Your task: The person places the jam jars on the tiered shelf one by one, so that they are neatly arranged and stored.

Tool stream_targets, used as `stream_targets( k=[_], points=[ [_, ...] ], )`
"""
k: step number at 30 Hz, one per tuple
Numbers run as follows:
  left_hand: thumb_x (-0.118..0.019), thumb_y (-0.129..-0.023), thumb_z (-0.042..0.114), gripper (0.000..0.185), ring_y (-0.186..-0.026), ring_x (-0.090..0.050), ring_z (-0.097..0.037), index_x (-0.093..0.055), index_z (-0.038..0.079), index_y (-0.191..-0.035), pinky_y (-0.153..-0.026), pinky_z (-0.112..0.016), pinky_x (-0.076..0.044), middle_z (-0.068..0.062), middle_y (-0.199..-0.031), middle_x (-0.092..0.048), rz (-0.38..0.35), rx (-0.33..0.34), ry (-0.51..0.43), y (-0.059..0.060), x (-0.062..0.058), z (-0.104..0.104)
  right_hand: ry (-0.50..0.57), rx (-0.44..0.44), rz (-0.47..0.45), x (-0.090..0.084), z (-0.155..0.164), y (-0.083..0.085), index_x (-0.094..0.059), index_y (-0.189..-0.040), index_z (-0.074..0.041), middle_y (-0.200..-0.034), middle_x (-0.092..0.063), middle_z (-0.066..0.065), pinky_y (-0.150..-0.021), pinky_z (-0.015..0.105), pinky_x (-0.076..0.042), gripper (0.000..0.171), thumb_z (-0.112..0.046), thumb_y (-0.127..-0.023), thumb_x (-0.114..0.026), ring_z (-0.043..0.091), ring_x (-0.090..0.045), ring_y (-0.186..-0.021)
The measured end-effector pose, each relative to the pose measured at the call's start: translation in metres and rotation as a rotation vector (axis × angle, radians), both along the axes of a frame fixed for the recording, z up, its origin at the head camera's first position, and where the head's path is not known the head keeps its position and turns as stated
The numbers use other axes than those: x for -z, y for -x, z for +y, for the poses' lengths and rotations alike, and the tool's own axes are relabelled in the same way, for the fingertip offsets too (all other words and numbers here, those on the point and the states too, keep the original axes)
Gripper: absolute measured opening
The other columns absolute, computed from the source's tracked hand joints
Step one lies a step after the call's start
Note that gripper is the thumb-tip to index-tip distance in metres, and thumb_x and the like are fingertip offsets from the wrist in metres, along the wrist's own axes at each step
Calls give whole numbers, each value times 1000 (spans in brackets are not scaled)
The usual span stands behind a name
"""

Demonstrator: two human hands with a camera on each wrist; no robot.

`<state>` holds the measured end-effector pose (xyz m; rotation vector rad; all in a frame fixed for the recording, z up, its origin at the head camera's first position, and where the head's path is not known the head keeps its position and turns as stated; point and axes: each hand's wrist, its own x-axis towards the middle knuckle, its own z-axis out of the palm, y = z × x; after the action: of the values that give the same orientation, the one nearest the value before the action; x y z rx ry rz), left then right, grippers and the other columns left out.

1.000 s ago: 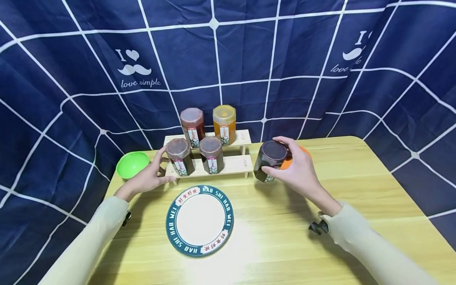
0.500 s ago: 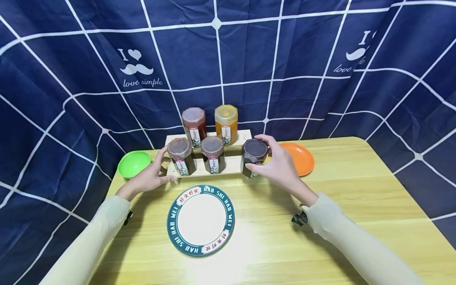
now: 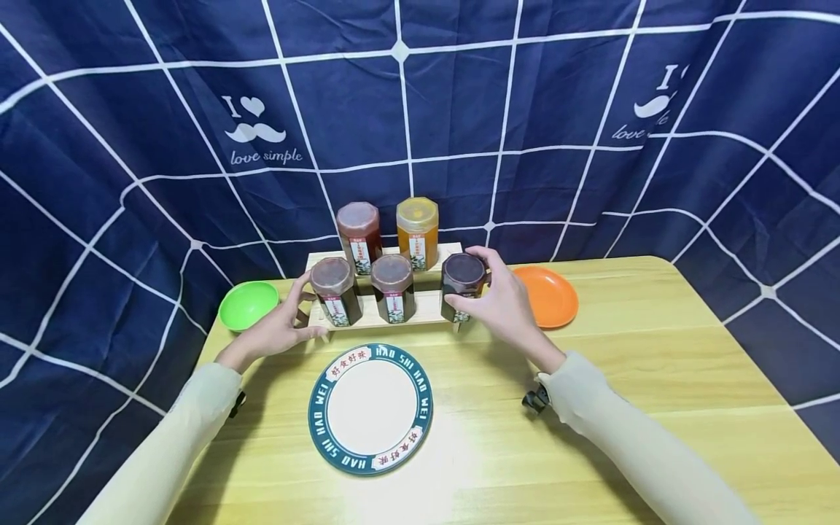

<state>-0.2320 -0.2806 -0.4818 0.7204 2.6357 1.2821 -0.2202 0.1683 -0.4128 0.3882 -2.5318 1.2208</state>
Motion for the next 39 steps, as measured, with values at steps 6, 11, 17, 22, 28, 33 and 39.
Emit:
stream_targets(
  k=[6,11,17,22,28,33,39],
  points=[
    [-86,-99,25,115,-104,-69,-37,0,28,-175,-90,-49,-58,-34,-147,-53,-36,-40,17,-12,-17,11,-27,12,19,1,-7,3,-55,-152,-21,-124,-71,3,-78,44,-46,90,-36,-77,-101,24,-64,-94],
    [-84,-99,11,113,-108,-68,-42,1,19,-174,-95,-58,-55,-37,-149,-51,-67,-69,47,-23,-33,24,-56,20,18,-1,-8,2,-53,-155,-21,-123,-70,5,-76,43,-46,91,-39,-79,-100,24,-62,-94],
    [-83,-99,7,112,-108,-68,-44,0,16,-173,-94,-60,-54,-37,-149,-50,-85,-73,35,-26,-39,29,-77,24,6,-2,-9,3,-51,-157,-21,-133,-65,7,-78,45,-47,91,-40,-82,-98,27,-61,-99],
    [-82,-99,7,111,-106,-69,-43,1,16,-173,-94,-59,-55,-37,-148,-51,-78,-72,43,-25,-40,29,-86,13,-5,-2,-8,4,-48,-159,-22,-142,-61,10,-85,50,-50,92,-43,-83,-97,29,-62,-108],
    [-80,-101,8,108,-121,-64,-50,1,13,-173,-101,-64,-51,-38,-155,-47,-42,-58,67,-22,-39,32,-53,-45,-83,2,-1,2,-34,-166,-14,-152,-55,15,-102,58,-49,103,-41,-87,-95,34,-60,-125],
    [-82,-101,12,108,-133,-57,-54,-2,10,-173,-107,-67,-47,-37,-152,-51,36,-105,164,-25,-41,38,-49,-80,-170,5,12,-6,-24,-169,-11,-155,-52,20,-105,61,-51,105,-34,-92,-92,39,-60,-133],
    [-84,-99,17,103,-136,-57,-52,-15,8,-174,-110,-69,-43,-32,-152,-54,209,-198,311,-40,-40,39,-101,-152,-131,11,43,-27,-39,-162,-4,-153,-56,22,-103,59,-54,79,-24,-99,-83,40,-64,-129]
  ],
)
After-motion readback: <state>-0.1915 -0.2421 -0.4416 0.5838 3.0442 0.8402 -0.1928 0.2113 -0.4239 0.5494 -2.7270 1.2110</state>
